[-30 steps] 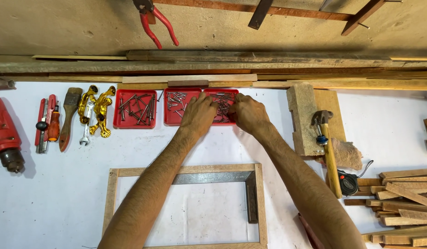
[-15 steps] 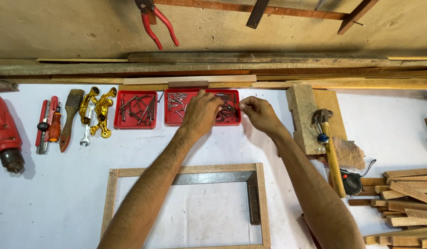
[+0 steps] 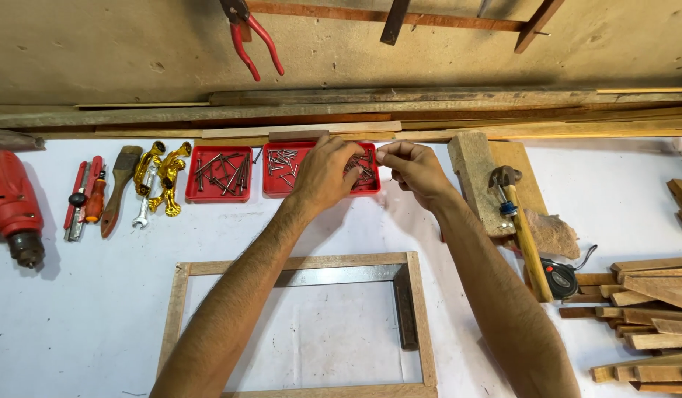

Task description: The person selects thin wood strips from a pile on the workbench, measures a strip with a tape measure, marks it with a pencil, and sands a piece with a sanding block. They then position the strips into a rectangular frame on the bench, align a try square against the joints, and hammer nails into the frame corners.

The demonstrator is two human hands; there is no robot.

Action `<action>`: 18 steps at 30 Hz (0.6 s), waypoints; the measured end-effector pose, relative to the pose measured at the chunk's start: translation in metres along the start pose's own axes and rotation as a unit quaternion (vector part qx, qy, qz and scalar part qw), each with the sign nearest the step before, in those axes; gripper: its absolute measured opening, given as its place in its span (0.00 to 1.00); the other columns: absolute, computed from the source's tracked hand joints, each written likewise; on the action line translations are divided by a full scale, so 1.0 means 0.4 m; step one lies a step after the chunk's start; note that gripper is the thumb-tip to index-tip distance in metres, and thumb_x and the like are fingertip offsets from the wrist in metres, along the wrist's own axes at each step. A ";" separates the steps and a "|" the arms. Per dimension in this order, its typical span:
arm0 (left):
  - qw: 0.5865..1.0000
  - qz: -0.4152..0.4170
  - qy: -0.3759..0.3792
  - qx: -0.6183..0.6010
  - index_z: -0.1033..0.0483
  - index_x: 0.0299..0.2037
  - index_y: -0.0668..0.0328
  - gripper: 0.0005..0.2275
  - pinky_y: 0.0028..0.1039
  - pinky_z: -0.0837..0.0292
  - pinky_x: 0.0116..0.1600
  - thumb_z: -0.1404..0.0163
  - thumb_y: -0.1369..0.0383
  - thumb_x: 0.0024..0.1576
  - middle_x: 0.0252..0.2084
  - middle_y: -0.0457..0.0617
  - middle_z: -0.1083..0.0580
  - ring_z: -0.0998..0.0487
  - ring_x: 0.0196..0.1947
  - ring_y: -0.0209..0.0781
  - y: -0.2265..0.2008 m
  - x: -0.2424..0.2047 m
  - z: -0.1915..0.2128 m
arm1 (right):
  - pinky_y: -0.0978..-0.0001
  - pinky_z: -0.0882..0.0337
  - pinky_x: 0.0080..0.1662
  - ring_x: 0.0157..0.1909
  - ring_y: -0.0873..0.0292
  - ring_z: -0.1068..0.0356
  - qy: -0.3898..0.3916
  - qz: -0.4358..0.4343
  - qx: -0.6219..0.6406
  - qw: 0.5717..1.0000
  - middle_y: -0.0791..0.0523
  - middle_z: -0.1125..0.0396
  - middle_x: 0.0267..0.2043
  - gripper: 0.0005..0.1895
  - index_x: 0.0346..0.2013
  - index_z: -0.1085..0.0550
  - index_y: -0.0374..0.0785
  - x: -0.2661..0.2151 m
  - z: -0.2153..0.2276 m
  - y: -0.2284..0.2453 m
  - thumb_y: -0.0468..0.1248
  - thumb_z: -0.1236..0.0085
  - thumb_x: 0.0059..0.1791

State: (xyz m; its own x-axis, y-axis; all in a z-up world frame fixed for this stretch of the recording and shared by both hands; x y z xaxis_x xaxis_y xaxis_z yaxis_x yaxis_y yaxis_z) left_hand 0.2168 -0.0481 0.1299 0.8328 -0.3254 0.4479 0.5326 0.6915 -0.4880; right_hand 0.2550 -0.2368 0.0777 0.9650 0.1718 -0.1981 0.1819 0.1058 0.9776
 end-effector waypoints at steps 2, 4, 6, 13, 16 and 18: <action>0.999 -0.034 -0.020 -0.012 0.22 0.48 0.60 0.16 0.41 0.28 0.53 0.36 0.68 0.51 0.44 0.52 0.24 0.26 0.49 0.51 -0.054 -0.011 0.056 | 0.81 0.45 0.25 0.24 0.72 0.43 0.023 0.022 0.019 0.999 0.63 0.28 0.30 0.06 0.40 0.21 0.39 -0.033 -0.008 0.030 0.38 0.36 0.51; 0.997 -0.068 -0.041 -0.024 0.23 0.49 0.60 0.19 0.42 0.28 0.53 0.35 0.65 0.49 0.45 0.52 0.24 0.26 0.49 0.52 -0.110 -0.020 0.109 | 0.81 0.45 0.25 0.24 0.72 0.43 0.046 0.045 0.036 0.997 0.63 0.30 0.29 0.06 0.41 0.21 0.39 -0.082 -0.021 0.083 0.37 0.36 0.51; 0.994 -0.092 -0.053 -0.030 0.24 0.51 0.60 0.21 0.41 0.28 0.52 0.34 0.62 0.50 0.45 0.51 0.24 0.26 0.48 0.51 -0.160 -0.035 0.148 | 0.82 0.45 0.25 0.25 0.73 0.42 0.057 0.043 0.025 0.997 0.64 0.31 0.29 0.09 0.46 0.21 0.42 -0.149 -0.040 0.136 0.37 0.37 0.51; 0.984 -0.150 -0.096 0.008 0.24 0.51 0.56 0.19 0.41 0.26 0.50 0.34 0.61 0.53 0.43 0.49 0.25 0.25 0.48 0.50 -0.336 -0.141 0.243 | 0.82 0.45 0.26 0.25 0.74 0.44 0.085 0.133 0.004 0.987 0.64 0.28 0.34 0.10 0.49 0.22 0.43 -0.370 -0.059 0.247 0.36 0.39 0.52; 0.976 -0.182 -0.116 0.011 0.24 0.50 0.57 0.18 0.39 0.25 0.47 0.35 0.62 0.52 0.42 0.48 0.24 0.25 0.47 0.49 -0.419 -0.200 0.282 | 0.82 0.47 0.24 0.24 0.73 0.45 0.107 0.153 0.027 0.982 0.62 0.27 0.35 0.08 0.45 0.25 0.42 -0.461 -0.068 0.260 0.37 0.40 0.52; 0.978 -0.179 -0.105 0.001 0.23 0.47 0.58 0.16 0.39 0.24 0.45 0.35 0.63 0.53 0.41 0.48 0.25 0.24 0.44 0.48 -0.458 -0.242 0.302 | 0.81 0.47 0.25 0.25 0.72 0.43 0.129 0.168 0.049 0.976 0.62 0.31 0.32 0.07 0.44 0.25 0.40 -0.514 -0.072 0.257 0.37 0.40 0.53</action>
State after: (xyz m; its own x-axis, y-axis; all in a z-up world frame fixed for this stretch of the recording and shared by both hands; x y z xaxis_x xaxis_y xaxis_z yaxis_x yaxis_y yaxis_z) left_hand 0.0203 -0.0656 0.2664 0.5439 -0.4064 0.7342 0.7832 0.5598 -0.2704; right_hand 0.0699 -0.2329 0.2169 0.8962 0.4222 0.1364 -0.1078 -0.0910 0.9900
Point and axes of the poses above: each hand's wrist, its own x-axis towards the middle knuckle, its own z-axis out of the back of the hand, y = z × x, the point moved 7 cm from there along x, towards the middle knuckle
